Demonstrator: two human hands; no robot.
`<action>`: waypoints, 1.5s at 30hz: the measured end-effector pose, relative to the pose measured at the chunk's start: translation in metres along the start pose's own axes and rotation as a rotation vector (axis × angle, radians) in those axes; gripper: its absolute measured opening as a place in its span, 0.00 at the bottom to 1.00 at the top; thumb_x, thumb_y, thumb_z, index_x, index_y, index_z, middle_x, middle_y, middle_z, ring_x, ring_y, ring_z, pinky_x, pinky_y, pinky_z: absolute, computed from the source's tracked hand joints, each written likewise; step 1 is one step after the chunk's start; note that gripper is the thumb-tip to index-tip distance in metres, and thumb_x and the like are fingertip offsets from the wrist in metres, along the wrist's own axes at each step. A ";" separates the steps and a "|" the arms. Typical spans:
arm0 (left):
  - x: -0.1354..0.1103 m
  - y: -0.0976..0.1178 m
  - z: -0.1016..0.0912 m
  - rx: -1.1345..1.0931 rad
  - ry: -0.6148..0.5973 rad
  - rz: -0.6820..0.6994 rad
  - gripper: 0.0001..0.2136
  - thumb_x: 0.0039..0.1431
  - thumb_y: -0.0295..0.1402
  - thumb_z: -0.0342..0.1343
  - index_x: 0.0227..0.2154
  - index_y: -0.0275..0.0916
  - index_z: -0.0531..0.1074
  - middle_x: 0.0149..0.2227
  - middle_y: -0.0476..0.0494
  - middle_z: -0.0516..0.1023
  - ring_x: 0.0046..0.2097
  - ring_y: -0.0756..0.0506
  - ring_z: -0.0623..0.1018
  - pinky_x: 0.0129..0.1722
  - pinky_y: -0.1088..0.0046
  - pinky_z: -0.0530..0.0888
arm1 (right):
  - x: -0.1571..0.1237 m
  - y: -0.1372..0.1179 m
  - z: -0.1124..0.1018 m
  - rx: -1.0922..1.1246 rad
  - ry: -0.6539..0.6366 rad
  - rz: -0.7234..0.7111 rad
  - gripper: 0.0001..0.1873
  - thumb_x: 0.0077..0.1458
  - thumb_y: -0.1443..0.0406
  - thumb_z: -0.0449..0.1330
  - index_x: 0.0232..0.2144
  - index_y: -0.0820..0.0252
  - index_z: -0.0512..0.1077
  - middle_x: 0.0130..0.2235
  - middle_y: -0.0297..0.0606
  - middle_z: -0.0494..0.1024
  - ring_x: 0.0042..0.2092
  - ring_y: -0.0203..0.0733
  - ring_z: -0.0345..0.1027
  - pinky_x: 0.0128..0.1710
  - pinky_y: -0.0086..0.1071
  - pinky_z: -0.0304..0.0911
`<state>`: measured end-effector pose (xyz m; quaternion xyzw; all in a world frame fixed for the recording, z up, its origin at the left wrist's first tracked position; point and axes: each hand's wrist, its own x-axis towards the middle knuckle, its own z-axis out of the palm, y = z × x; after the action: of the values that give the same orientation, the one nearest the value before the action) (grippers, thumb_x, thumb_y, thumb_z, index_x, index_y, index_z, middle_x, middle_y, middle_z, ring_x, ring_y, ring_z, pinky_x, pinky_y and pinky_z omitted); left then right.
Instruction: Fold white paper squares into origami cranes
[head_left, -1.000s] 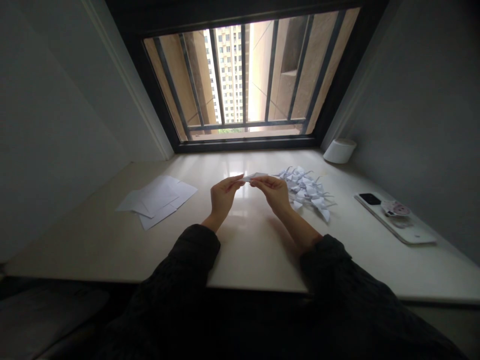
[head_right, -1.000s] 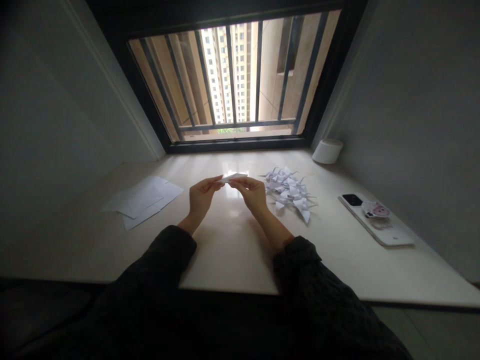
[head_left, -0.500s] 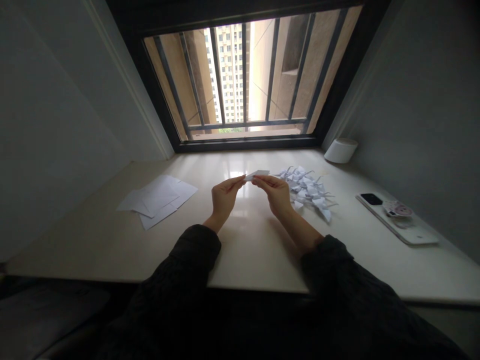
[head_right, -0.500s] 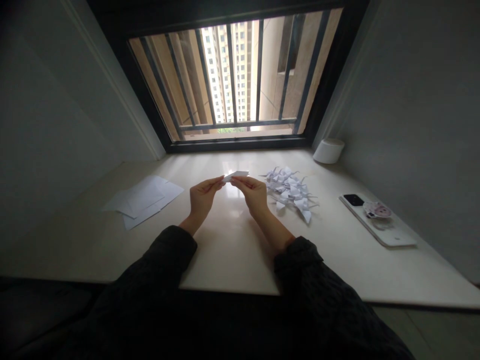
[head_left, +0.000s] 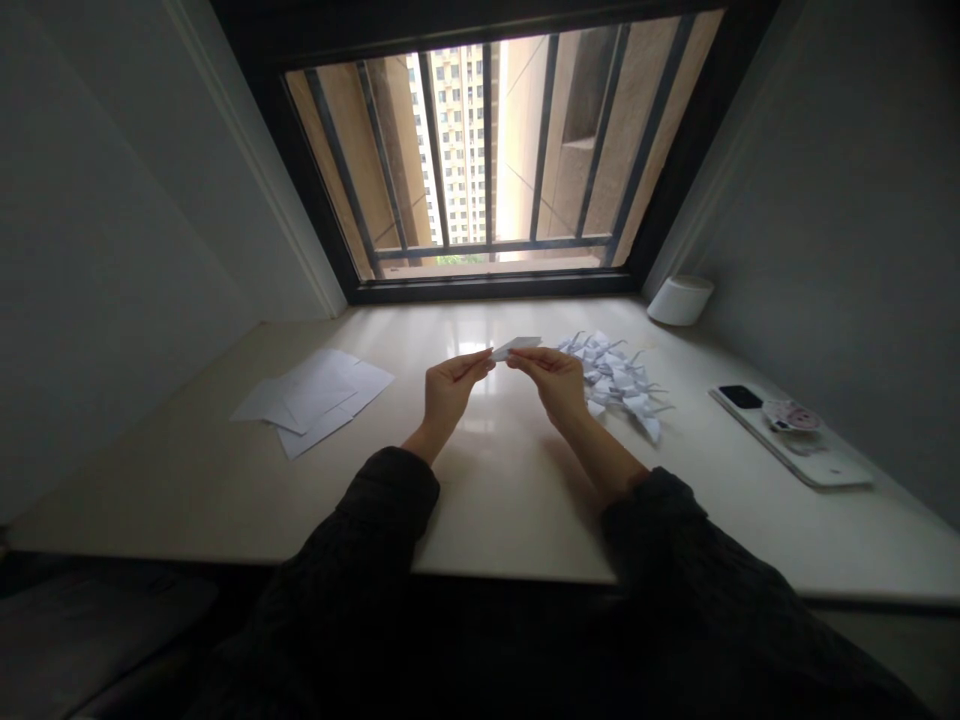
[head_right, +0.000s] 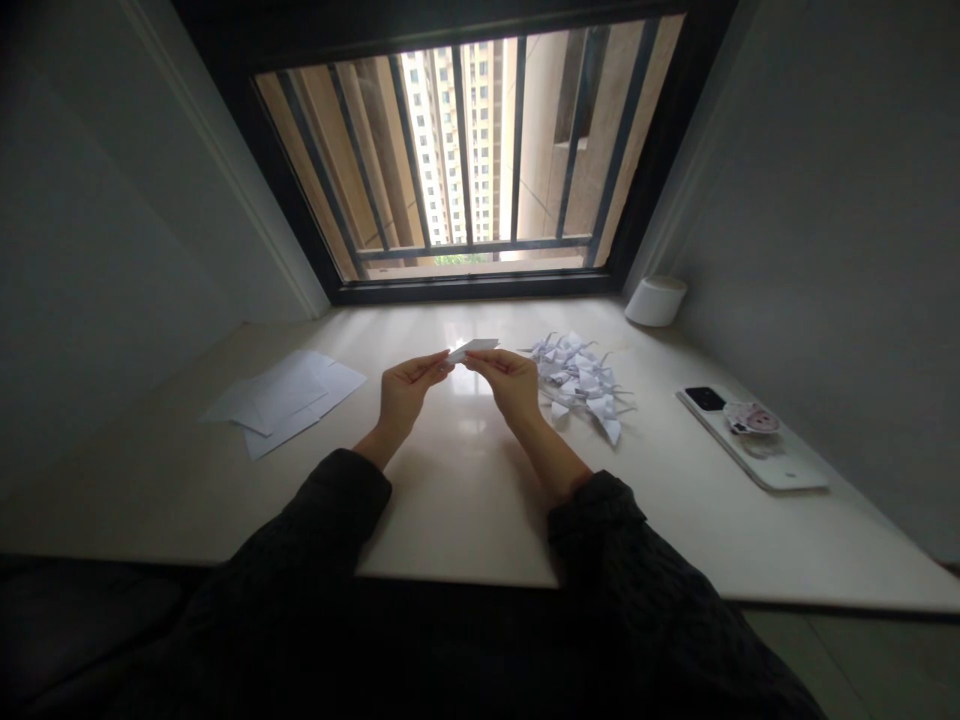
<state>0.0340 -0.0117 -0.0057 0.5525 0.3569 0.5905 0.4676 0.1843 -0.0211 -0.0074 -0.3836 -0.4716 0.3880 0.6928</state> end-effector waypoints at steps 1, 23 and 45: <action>0.000 0.000 0.000 0.002 -0.003 -0.006 0.16 0.43 0.38 0.66 0.37 0.40 0.79 0.37 0.43 0.81 0.40 0.44 0.79 0.47 0.60 0.75 | 0.001 -0.001 -0.001 0.004 -0.010 0.005 0.11 0.35 0.62 0.71 0.27 0.55 0.79 0.30 0.34 0.81 0.35 0.45 0.76 0.44 0.43 0.71; -0.001 0.003 0.001 0.007 -0.010 -0.021 0.15 0.43 0.37 0.67 0.36 0.41 0.79 0.34 0.44 0.82 0.37 0.46 0.79 0.42 0.66 0.75 | 0.003 0.003 -0.003 -0.018 -0.016 -0.025 0.09 0.37 0.63 0.70 0.27 0.55 0.80 0.28 0.34 0.81 0.33 0.42 0.75 0.39 0.38 0.71; -0.002 0.000 0.002 0.063 0.039 0.087 0.10 0.44 0.37 0.66 0.30 0.39 0.78 0.30 0.45 0.81 0.34 0.47 0.79 0.39 0.67 0.75 | -0.001 0.003 0.001 0.013 0.006 0.021 0.10 0.37 0.62 0.70 0.27 0.56 0.79 0.27 0.34 0.81 0.32 0.42 0.75 0.40 0.41 0.71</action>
<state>0.0360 -0.0134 -0.0064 0.5702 0.3603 0.6093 0.4169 0.1829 -0.0205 -0.0105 -0.3852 -0.4629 0.3969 0.6927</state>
